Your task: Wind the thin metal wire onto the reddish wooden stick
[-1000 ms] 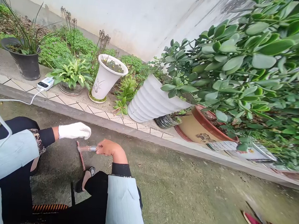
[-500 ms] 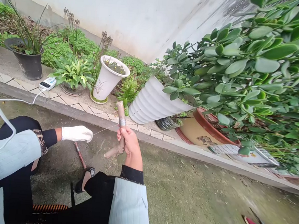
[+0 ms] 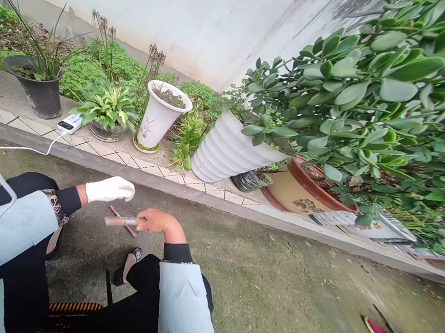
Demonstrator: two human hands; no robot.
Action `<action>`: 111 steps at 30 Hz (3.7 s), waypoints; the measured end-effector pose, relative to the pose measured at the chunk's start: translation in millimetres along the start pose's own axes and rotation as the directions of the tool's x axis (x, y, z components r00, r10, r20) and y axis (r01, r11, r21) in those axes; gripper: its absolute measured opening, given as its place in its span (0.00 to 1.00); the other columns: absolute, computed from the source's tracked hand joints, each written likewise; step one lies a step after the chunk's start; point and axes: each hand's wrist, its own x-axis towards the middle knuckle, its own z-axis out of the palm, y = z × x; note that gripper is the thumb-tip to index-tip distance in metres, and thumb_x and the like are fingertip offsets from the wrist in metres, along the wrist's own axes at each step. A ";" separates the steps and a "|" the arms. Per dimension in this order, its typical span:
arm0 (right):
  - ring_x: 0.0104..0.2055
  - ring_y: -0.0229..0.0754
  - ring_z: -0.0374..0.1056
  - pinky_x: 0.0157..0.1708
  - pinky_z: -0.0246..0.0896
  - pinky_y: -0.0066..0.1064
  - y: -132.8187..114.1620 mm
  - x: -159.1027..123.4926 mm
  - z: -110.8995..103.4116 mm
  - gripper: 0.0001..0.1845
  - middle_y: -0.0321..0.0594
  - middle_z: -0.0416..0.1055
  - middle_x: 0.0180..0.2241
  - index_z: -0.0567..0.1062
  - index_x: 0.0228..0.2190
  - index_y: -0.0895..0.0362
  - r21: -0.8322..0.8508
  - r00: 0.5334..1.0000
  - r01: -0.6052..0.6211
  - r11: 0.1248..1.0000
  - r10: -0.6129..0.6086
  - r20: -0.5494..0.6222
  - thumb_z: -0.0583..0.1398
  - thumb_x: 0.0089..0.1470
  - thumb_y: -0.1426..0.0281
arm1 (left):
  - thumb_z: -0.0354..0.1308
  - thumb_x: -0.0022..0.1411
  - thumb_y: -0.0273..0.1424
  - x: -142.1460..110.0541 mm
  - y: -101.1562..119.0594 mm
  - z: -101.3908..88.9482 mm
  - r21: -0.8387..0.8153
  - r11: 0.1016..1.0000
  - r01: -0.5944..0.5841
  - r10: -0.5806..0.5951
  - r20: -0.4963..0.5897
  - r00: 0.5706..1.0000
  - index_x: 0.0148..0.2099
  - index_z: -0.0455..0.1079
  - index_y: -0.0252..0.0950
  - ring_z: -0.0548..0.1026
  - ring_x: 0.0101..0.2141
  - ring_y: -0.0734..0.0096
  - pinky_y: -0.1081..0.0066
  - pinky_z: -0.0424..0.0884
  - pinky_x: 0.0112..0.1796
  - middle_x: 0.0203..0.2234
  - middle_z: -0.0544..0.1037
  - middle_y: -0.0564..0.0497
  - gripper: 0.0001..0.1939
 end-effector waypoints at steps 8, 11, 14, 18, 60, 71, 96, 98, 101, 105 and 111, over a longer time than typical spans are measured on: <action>0.21 0.31 0.56 0.24 0.54 0.24 -1.9 -28.4 -9.1 0.17 0.31 0.63 0.22 0.71 0.35 0.59 0.527 0.888 0.457 0.717 -0.336 -0.313 0.61 0.49 0.59 | 0.49 0.62 0.40 5.8 -13.1 -2.2 -0.035 0.992 0.120 -0.123 -0.119 0.985 0.31 0.68 0.31 0.60 0.20 0.77 0.77 0.56 0.22 0.22 0.68 0.53 0.17; 0.21 0.32 0.54 0.23 0.54 0.25 13.8 -35.9 -20.2 0.23 0.31 0.61 0.23 0.68 0.40 0.58 0.594 0.721 0.629 0.501 -0.093 -0.686 0.59 0.50 0.53 | 0.50 0.63 0.44 4.1 -13.5 8.4 -0.177 0.976 0.126 -0.110 0.097 0.989 0.34 0.68 0.31 0.59 0.19 0.77 0.77 0.55 0.21 0.21 0.66 0.53 0.19; 0.22 0.33 0.56 0.24 0.55 0.27 29.4 -30.5 -26.4 0.21 0.32 0.62 0.23 0.69 0.37 0.57 0.559 0.638 0.530 0.637 0.135 -0.758 0.58 0.49 0.54 | 0.52 0.62 0.45 1.6 -8.5 17.8 -0.237 0.967 0.092 -0.035 0.234 0.972 0.33 0.69 0.31 0.59 0.21 0.77 0.77 0.56 0.22 0.23 0.68 0.52 0.20; 0.26 0.36 0.60 0.28 0.53 0.28 31.9 -17.3 -23.2 0.11 0.37 0.67 0.25 0.72 0.32 0.58 0.265 0.695 -0.031 0.964 0.212 -0.687 0.58 0.51 0.63 | 0.54 0.61 0.43 -0.5 0.8 20.4 -0.233 0.971 0.049 0.019 0.281 0.959 0.31 0.69 0.31 0.61 0.23 0.75 0.76 0.59 0.25 0.24 0.69 0.51 0.18; 0.23 0.30 0.59 0.24 0.55 0.23 3.9 -24.2 -9.0 0.18 0.31 0.65 0.23 0.74 0.34 0.61 0.435 0.881 0.348 0.830 -0.449 0.151 0.66 0.43 0.62 | 0.49 0.65 0.49 -2.5 -13.5 11.0 -0.491 0.869 0.059 -0.073 -0.009 0.997 0.22 0.61 0.34 0.54 0.13 0.79 0.75 0.52 0.17 0.12 0.55 0.57 0.27; 0.21 0.32 0.55 0.22 0.52 0.25 22.8 -27.0 -21.1 0.15 0.32 0.62 0.23 0.66 0.28 0.57 0.582 0.763 0.491 0.648 0.002 -0.647 0.60 0.50 0.58 | 0.48 0.66 0.40 -5.8 1.8 34.4 0.055 0.998 0.013 -0.028 0.276 0.961 0.24 0.66 0.33 0.62 0.20 0.76 0.75 0.59 0.26 0.18 0.69 0.54 0.22; 0.21 0.32 0.54 0.21 0.53 0.26 26.4 -29.3 -25.4 0.24 0.31 0.60 0.23 0.69 0.37 0.58 0.647 0.691 0.649 0.402 0.046 -0.721 0.64 0.44 0.54 | 0.47 0.65 0.45 -4.7 -9.2 37.8 0.132 0.985 0.111 -0.141 0.245 0.959 0.28 0.68 0.34 0.62 0.20 0.75 0.75 0.57 0.24 0.19 0.68 0.53 0.22; 0.21 0.33 0.56 0.22 0.54 0.26 33.3 -21.2 -26.7 0.19 0.33 0.62 0.23 0.70 0.34 0.59 0.634 0.692 0.484 0.603 0.180 -0.699 0.61 0.47 0.56 | 0.50 0.64 0.44 -5.5 -7.8 39.1 0.245 0.968 0.058 -0.123 0.259 0.958 0.25 0.68 0.34 0.61 0.18 0.75 0.74 0.55 0.23 0.17 0.68 0.54 0.21; 0.25 0.36 0.61 0.25 0.55 0.26 37.2 -9.0 -24.0 0.13 0.38 0.68 0.25 0.73 0.33 0.59 0.417 0.671 -0.014 0.909 0.318 -0.670 0.59 0.51 0.62 | 0.53 0.62 0.42 -6.1 0.8 37.0 0.284 0.959 0.000 -0.071 0.238 0.969 0.23 0.67 0.35 0.62 0.18 0.75 0.74 0.55 0.23 0.15 0.68 0.54 0.20; 0.28 0.39 0.66 0.27 0.54 0.28 24.6 -0.1 -13.3 0.07 0.43 0.73 0.27 0.76 0.28 0.58 -0.015 0.862 -0.345 0.939 0.310 -0.402 0.63 0.47 0.67 | 0.48 0.64 0.41 -6.3 10.6 29.9 0.168 0.986 0.000 -0.032 0.190 0.981 0.23 0.65 0.33 0.62 0.19 0.77 0.76 0.57 0.26 0.17 0.67 0.55 0.22; 0.21 0.34 0.61 0.22 0.54 0.25 8.4 1.1 -4.1 0.05 0.34 0.67 0.19 0.76 0.26 0.58 0.036 0.993 -0.113 0.993 0.112 0.050 0.62 0.47 0.69 | 0.50 0.63 0.44 -4.0 5.2 15.7 -0.030 0.994 0.101 -0.099 0.076 0.992 0.22 0.62 0.33 0.60 0.19 0.77 0.75 0.56 0.24 0.17 0.65 0.54 0.23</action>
